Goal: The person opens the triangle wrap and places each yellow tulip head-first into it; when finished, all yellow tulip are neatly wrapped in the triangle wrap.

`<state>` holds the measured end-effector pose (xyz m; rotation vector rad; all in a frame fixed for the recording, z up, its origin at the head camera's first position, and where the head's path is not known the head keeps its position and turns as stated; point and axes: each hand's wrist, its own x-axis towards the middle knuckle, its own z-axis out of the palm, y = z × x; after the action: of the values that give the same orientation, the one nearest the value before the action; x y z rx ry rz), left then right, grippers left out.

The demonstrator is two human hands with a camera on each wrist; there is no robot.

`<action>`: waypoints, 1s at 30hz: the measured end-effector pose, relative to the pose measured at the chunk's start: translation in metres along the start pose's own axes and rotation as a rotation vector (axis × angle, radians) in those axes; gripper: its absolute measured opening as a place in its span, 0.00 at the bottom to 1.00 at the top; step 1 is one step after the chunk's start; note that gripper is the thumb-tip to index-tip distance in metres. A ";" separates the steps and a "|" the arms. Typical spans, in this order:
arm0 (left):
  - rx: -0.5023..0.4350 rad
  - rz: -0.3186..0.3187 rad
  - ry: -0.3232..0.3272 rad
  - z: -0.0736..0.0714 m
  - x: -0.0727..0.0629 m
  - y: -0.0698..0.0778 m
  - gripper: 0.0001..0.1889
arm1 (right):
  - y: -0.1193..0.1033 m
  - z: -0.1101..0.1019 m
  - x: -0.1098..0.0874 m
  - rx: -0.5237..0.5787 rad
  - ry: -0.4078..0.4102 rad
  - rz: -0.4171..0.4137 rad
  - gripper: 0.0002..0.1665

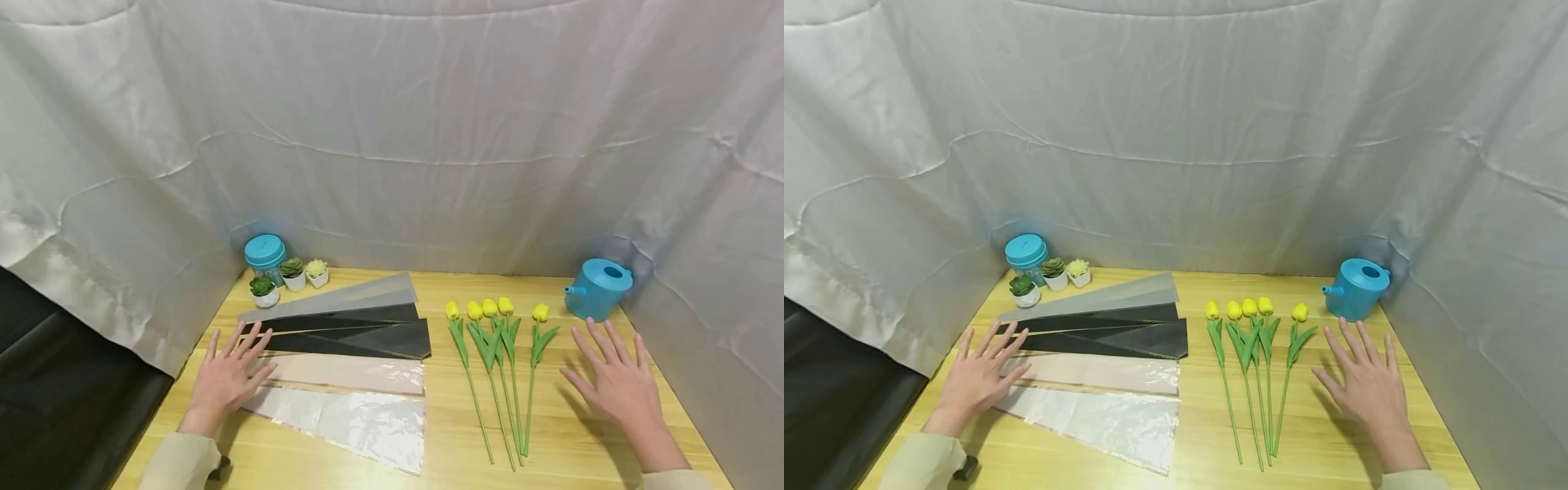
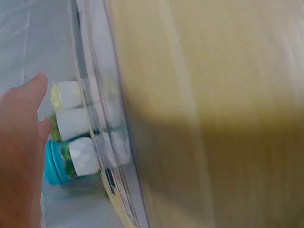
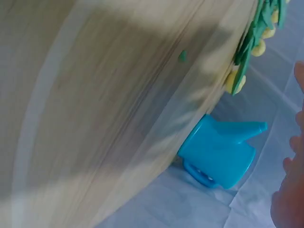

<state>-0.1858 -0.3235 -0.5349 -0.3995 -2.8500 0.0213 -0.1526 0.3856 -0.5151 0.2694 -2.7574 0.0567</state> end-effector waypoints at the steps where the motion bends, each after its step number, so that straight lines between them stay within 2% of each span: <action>1: -0.019 -0.002 -0.003 -0.002 0.001 0.004 0.38 | -0.002 -0.001 0.000 0.034 -0.009 0.020 0.52; 3: -0.051 0.009 0.009 -0.004 0.004 0.015 0.38 | -0.007 -0.002 0.002 0.122 -0.025 0.069 0.48; 6: -0.130 0.039 0.045 -0.008 0.008 0.041 0.37 | -0.016 -0.004 0.005 0.266 -0.036 0.143 0.41; 9: -0.258 0.080 0.091 -0.009 0.009 0.074 0.33 | -0.024 -0.006 0.010 0.400 -0.043 0.191 0.33; 12: -0.426 0.111 0.101 -0.009 0.007 0.110 0.26 | -0.029 -0.005 0.014 0.516 -0.099 0.240 0.29; 14: -0.534 0.140 0.070 -0.007 0.004 0.133 0.22 | -0.032 -0.004 0.016 0.577 -0.158 0.281 0.28; 18: -0.711 0.215 -0.039 -0.004 0.000 0.170 0.16 | -0.038 0.004 0.017 0.689 -0.292 0.382 0.29; 22: -0.836 0.280 -0.105 0.001 -0.001 0.193 0.14 | -0.044 0.012 0.019 0.762 -0.369 0.444 0.27; 30: -0.958 0.346 -0.125 0.017 0.005 0.215 0.15 | -0.055 0.022 0.024 0.772 -0.431 0.485 0.20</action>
<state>-0.1370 -0.1146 -0.5606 -1.0802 -2.6649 -1.3066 -0.1721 0.3260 -0.5269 -0.2365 -3.0122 1.3343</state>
